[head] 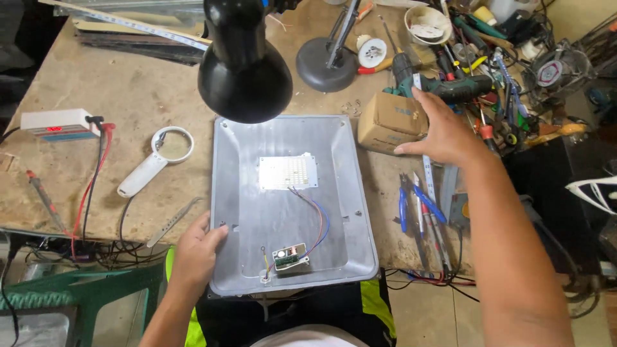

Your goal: Repairing an LED floodlight by soldering wires to a PCB, testing the circuit with a multimeter, and reassembling the unit.

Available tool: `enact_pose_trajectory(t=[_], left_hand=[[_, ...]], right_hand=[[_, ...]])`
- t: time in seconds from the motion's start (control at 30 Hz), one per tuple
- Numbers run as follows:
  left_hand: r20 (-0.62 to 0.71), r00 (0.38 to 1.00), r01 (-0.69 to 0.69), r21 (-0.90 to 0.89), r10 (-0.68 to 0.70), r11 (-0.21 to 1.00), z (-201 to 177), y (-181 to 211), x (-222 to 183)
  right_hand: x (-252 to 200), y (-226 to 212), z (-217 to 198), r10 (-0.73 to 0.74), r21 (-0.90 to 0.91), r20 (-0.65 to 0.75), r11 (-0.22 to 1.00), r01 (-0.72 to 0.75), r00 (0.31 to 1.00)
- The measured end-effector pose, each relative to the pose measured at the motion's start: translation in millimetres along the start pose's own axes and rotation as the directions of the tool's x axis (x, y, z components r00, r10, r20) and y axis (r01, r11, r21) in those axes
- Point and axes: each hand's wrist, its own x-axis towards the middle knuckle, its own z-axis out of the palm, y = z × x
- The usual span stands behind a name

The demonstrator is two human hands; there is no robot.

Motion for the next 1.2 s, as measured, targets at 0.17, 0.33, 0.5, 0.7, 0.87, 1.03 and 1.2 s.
enact_pose_trajectory(t=[0.17, 0.33, 0.5, 0.7, 0.87, 1.03, 1.2], left_hand=[[-0.073, 0.981, -0.162, 0.182, 0.177, 0.97, -18.1, -20.5, 11.9], [-0.294, 0.641, -0.358, 0.703, 0.709, 0.615, -55.9, -56.7, 29.3], [0.001, 0.388, -0.345, 0.928, 0.922, 0.144, -68.1, -60.0, 46.7], [0.057, 0.344, -0.348, 0.935, 0.937, 0.071, -72.2, -63.8, 50.9], [0.038, 0.274, -0.4, 0.913, 0.961, 0.078, -51.1, -40.7, 23.3], [0.084, 0.323, -0.652, 0.742, 0.943, 0.157, 39.2, 43.4, -13.3], [0.493, 0.286, -0.905, 0.421, 0.822, 0.062, 135.0, 93.7, -1.1]], right_hand=[[6.2, -1.8, -7.5, -0.051, -0.025, -0.029, 0.998, 0.05, 0.998], [6.2, 13.5, 4.5, -0.084, -0.067, -0.072, 0.995, 0.079, 0.994], [1.6, 36.5, 11.4, -0.179, -0.083, -0.03, 0.981, 0.176, 0.983], [-20.7, 17.8, 2.9, -0.125, 0.027, 0.081, 0.992, 0.123, 0.989], [-26.7, 45.3, 25.2, -0.224, 0.12, -0.036, 0.966, 0.227, 0.974], [-47.0, 64.8, 56.4, -0.233, 0.217, -0.273, 0.93, 0.296, 0.933], [-59.9, 69.8, 83.8, -0.272, 0.216, -0.645, 0.832, 0.512, 0.715]])
